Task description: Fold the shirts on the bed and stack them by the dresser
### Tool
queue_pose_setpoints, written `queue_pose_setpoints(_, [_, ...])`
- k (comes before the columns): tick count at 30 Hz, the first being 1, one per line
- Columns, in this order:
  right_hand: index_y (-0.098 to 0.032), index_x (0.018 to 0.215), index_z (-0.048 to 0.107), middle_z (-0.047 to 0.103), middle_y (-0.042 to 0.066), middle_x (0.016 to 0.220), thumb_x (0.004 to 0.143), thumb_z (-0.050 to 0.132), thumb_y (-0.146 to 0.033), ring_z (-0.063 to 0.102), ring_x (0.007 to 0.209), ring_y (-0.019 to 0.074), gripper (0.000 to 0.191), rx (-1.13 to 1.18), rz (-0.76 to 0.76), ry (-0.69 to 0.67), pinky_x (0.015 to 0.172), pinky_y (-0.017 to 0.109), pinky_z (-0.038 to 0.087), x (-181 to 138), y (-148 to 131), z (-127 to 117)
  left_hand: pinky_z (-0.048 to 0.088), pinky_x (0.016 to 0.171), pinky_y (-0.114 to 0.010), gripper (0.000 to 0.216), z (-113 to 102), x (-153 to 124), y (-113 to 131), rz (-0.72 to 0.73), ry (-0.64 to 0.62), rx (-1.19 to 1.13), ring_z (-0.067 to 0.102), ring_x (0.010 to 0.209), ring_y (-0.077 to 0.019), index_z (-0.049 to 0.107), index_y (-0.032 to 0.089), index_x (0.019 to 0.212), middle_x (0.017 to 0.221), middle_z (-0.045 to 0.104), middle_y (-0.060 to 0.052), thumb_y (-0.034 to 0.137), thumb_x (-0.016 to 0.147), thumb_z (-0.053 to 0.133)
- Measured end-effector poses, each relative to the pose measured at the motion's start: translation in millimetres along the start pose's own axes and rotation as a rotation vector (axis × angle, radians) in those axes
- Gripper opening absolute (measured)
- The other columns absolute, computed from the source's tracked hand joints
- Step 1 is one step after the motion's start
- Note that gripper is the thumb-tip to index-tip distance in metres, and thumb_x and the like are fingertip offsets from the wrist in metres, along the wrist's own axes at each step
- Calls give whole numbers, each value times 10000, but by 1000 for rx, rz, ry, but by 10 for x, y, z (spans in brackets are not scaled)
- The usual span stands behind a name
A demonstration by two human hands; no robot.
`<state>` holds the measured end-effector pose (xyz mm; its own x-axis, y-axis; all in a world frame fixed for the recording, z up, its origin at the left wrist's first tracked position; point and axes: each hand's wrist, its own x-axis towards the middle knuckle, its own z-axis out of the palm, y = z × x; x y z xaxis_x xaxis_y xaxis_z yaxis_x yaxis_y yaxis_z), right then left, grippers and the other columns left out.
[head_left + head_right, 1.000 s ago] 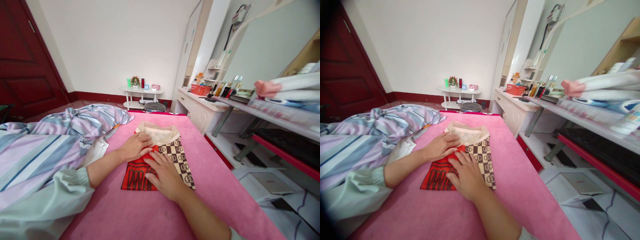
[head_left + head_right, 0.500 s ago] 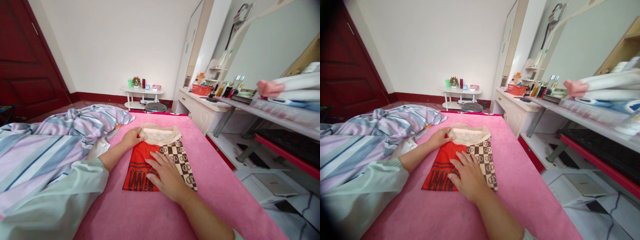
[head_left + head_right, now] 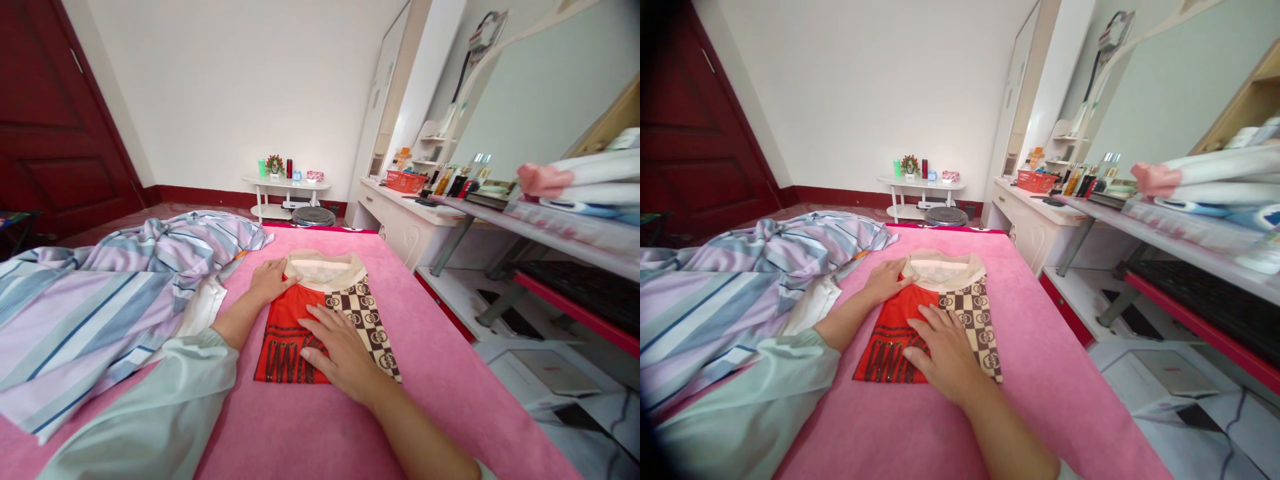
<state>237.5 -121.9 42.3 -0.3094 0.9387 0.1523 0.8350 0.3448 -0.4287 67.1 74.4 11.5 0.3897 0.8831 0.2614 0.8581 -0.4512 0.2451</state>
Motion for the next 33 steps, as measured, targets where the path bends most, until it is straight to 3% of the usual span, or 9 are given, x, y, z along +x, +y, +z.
queue_pose_setpoints(2, [-300,1322,509,395,27,1467,902,467,-502,311,1363,239,468,73,3,48,1131,471,177,-2,1,-9,301,1006,-423,761,-5,-8,-4,2,-6,-8,365,1290,-313,394,209,1388,1436,431,-109,706,811,391])
queue_pose_setpoints(5, [-232,1186,623,603,58,1263,923,444,-451,528,1176,222,386,230,38,170,1028,398,365,76,0,-69,290,1014,-424,873,-13,-14,-9,-3,-19,-15,359,1295,-328,385,206,1394,1443,418,-117,766,727,449])
queue_pose_setpoints(9, [-208,1032,681,710,33,983,936,404,-346,641,904,183,323,320,61,310,834,310,481,429,35,-256,292,1010,-427,969,-20,-18,-11,16,-17,-26,369,1287,-336,367,192,1406,1437,421,-132,803,662,479])
queue_pose_setpoints(12, [-190,1099,652,678,52,1115,904,453,-303,606,1031,182,301,163,42,361,918,303,437,782,155,-387,291,1011,-429,1000,-23,-15,-9,15,-22,-26,369,1287,-340,357,190,1412,1439,416,-139,816,642,480])
queue_pose_setpoints(15, [-168,1229,569,593,95,1265,902,457,-315,501,1194,203,375,-88,62,293,1041,362,321,1005,423,-435,295,1007,-438,998,-25,-5,-9,12,-40,-21,360,1291,-343,344,195,1421,1449,403,-136,815,649,469])
queue_pose_setpoints(20, [-137,1322,463,473,146,1385,951,311,-342,365,1309,256,450,-262,497,209,1072,500,225,957,1062,-321,287,1016,-455,1037,-10,9,-17,-1,-59,-6,343,1301,-348,327,204,1432,1469,375,-125,851,628,434])
queue_pose_setpoints(22, [-153,1400,367,373,112,1469,963,249,-342,273,1370,241,491,-246,566,195,1094,498,199,898,1239,-249,277,1027,-452,1033,1,12,-20,-6,-55,3,335,1308,-342,333,206,1429,1476,365,-121,855,630,424])
queue_pose_setpoints(25, [-180,1437,310,300,68,1514,964,210,-375,201,1404,231,521,-253,573,190,1113,503,168,865,1338,-181,272,1033,-461,990,5,14,-21,0,-63,8,320,1319,-334,312,218,1441,1486,352,-106,823,667,428])
queue_pose_setpoints(33, [-192,1431,325,322,67,1504,947,280,-404,235,1392,247,531,-260,541,203,1107,511,191,867,1316,-190,292,1030,-499,1050,12,11,-37,17,-43,-27,340,1313,-359,267,214,1461,1475,352,-144,823,635,487])
